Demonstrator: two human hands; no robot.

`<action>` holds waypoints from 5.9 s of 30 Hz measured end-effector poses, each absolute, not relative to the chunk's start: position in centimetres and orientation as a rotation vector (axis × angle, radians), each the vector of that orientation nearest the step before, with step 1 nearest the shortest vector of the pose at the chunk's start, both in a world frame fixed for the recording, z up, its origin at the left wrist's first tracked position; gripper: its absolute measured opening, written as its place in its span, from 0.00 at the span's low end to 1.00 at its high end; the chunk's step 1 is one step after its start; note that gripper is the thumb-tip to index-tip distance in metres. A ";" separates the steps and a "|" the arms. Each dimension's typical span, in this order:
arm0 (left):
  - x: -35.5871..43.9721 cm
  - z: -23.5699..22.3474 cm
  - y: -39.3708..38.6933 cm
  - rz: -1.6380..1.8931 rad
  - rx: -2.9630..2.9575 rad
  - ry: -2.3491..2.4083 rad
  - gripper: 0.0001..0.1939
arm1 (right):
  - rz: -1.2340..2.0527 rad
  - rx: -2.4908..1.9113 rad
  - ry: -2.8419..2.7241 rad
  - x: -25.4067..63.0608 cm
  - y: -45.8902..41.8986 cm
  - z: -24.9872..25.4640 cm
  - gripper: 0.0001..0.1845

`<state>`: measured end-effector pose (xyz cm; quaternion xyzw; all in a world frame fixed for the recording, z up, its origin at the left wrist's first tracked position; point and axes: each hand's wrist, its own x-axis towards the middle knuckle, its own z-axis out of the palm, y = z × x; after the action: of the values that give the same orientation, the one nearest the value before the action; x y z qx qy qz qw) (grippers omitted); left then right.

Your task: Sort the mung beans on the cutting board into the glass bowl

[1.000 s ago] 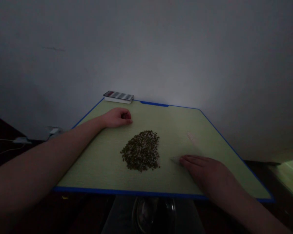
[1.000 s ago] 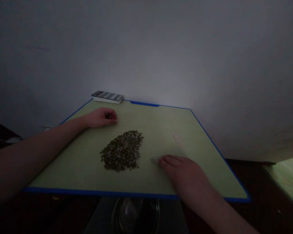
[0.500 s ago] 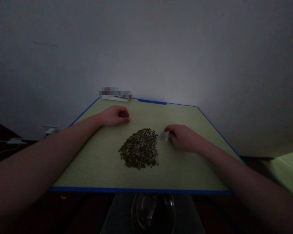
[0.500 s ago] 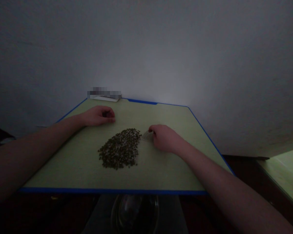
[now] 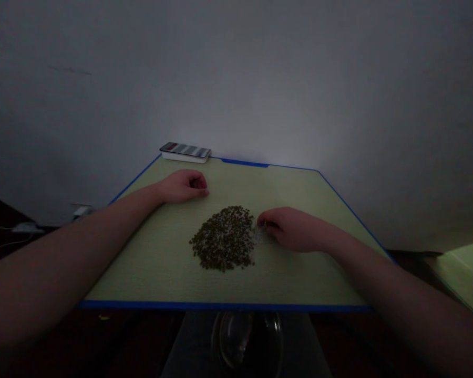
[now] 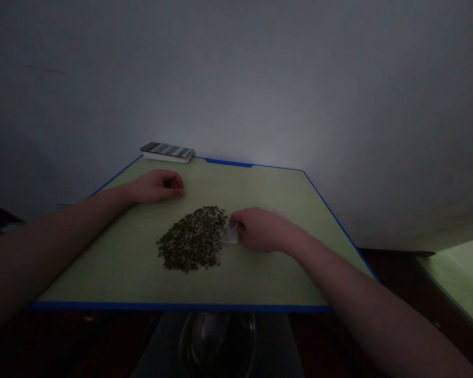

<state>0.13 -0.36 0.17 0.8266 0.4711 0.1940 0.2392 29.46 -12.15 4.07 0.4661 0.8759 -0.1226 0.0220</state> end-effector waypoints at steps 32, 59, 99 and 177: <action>0.3 0.5 -0.6 0.524 2.252 1.294 0.15 | 0.389 1.302 2.982 29.1 -23.1 0.2 0.25; 0.3 0.4 -0.4 0.503 2.264 1.302 0.17 | 0.411 1.429 2.951 29.9 -21.6 0.8 0.23; 0.2 0.6 -0.6 0.499 2.282 1.319 0.16 | 0.440 1.367 2.989 29.4 -21.1 0.6 0.22; 0.3 0.5 -0.6 0.485 2.273 1.316 0.16 | -0.381 2.096 2.661 34.9 -10.3 3.6 0.16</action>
<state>0.25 -0.62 0.54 0.8275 0.4793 0.1765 0.2332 34.88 -10.33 3.57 0.6095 0.7737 -0.1107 -0.1330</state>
